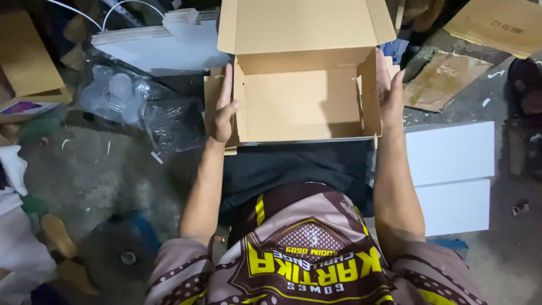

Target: Assembling a cardboard box by folding its flaps and tucking them into place.

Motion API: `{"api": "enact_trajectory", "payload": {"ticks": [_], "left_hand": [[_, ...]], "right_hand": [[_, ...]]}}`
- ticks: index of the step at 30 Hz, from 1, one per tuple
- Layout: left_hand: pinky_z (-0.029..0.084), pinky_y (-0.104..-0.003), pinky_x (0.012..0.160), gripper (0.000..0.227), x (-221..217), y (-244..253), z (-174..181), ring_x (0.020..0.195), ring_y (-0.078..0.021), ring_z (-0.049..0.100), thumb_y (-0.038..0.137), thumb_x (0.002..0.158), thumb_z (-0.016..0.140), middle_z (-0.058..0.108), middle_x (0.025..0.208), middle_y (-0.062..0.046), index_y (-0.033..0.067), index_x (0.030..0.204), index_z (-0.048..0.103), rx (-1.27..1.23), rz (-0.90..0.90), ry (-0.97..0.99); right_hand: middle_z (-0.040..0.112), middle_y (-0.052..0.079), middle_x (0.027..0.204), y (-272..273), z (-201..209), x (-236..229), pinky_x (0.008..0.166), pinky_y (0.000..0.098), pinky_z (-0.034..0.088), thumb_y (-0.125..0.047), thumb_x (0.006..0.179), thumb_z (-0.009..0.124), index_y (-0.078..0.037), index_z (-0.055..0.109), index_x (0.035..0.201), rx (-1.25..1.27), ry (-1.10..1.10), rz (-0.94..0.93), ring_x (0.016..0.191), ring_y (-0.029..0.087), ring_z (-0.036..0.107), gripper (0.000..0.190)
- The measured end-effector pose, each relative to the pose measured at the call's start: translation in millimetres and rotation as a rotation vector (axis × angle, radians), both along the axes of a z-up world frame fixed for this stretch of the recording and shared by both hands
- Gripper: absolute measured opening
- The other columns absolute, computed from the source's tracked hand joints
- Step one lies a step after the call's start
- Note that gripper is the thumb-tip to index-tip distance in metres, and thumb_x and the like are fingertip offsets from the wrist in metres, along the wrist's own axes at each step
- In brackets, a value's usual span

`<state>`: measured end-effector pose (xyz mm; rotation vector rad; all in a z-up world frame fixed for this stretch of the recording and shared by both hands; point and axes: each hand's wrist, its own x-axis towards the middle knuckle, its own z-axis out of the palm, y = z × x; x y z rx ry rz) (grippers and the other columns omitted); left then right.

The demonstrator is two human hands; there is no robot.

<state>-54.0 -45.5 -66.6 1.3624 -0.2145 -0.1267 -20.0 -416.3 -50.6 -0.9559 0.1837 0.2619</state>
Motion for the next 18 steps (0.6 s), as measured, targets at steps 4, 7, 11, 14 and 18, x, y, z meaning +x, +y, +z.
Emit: {"api": "enact_trajectory", "payload": {"ticks": [4,7,11,14,18], "left_hand": [[0.004,-0.042,0.134,0.072,9.0,-8.8,-30.1,0.162,-0.0233,0.004,0.045,0.112,0.039,0.001,0.176,-0.011,0.0118,0.168,0.008,-0.109,0.073,0.058],[-0.009,-0.042,0.134,0.076,9.1,-24.1,-30.6,0.162,-0.0245,-0.007,0.052,0.111,0.036,-0.005,0.176,-0.010,0.0113,0.169,0.008,-0.039,0.124,-0.047],[-0.009,-0.041,0.133,0.073,9.0,-17.3,-56.3,0.162,-0.0245,-0.009,0.048,0.114,0.036,-0.007,0.176,-0.010,0.0122,0.170,0.005,-0.025,0.127,-0.026],[-0.009,-0.049,0.135,0.075,13.6,-13.5,-20.0,0.163,-0.0315,-0.004,0.029,0.111,0.049,-0.003,0.176,-0.018,0.0115,0.169,0.004,-0.164,0.151,0.076],[0.000,-0.046,0.134,0.081,23.7,9.6,-31.6,0.162,-0.0298,0.005,0.008,0.099,0.057,0.008,0.175,-0.018,0.0114,0.168,0.016,0.001,0.091,0.086]], "right_hand": [[0.026,0.005,0.172,12.3,10.8,-6.6,0.134,0.0420,0.022,-0.070,0.104,0.025,-0.014,0.021,0.166,-0.161,-0.239,0.057,0.160,0.022,0.027,0.083],[0.029,0.003,0.171,17.0,2.0,-11.3,0.132,0.0403,0.020,-0.065,0.111,0.015,-0.015,0.025,0.167,-0.243,-0.331,0.046,0.158,0.018,0.028,0.076],[0.032,0.008,0.169,27.6,16.9,-16.9,0.133,0.0505,0.017,-0.063,0.110,0.020,-0.012,0.023,0.166,-0.163,-0.326,0.034,0.157,0.024,0.033,0.076],[0.040,0.007,0.165,27.9,25.6,-21.4,0.131,0.0464,0.022,-0.056,0.112,0.021,-0.012,0.032,0.163,-0.167,-0.277,0.059,0.153,0.020,0.038,0.068],[0.039,0.008,0.165,-5.6,-2.2,-23.1,0.129,0.0469,0.021,-0.052,0.113,0.023,-0.008,0.033,0.162,-0.276,-0.257,0.006,0.153,0.023,0.037,0.066]]}}
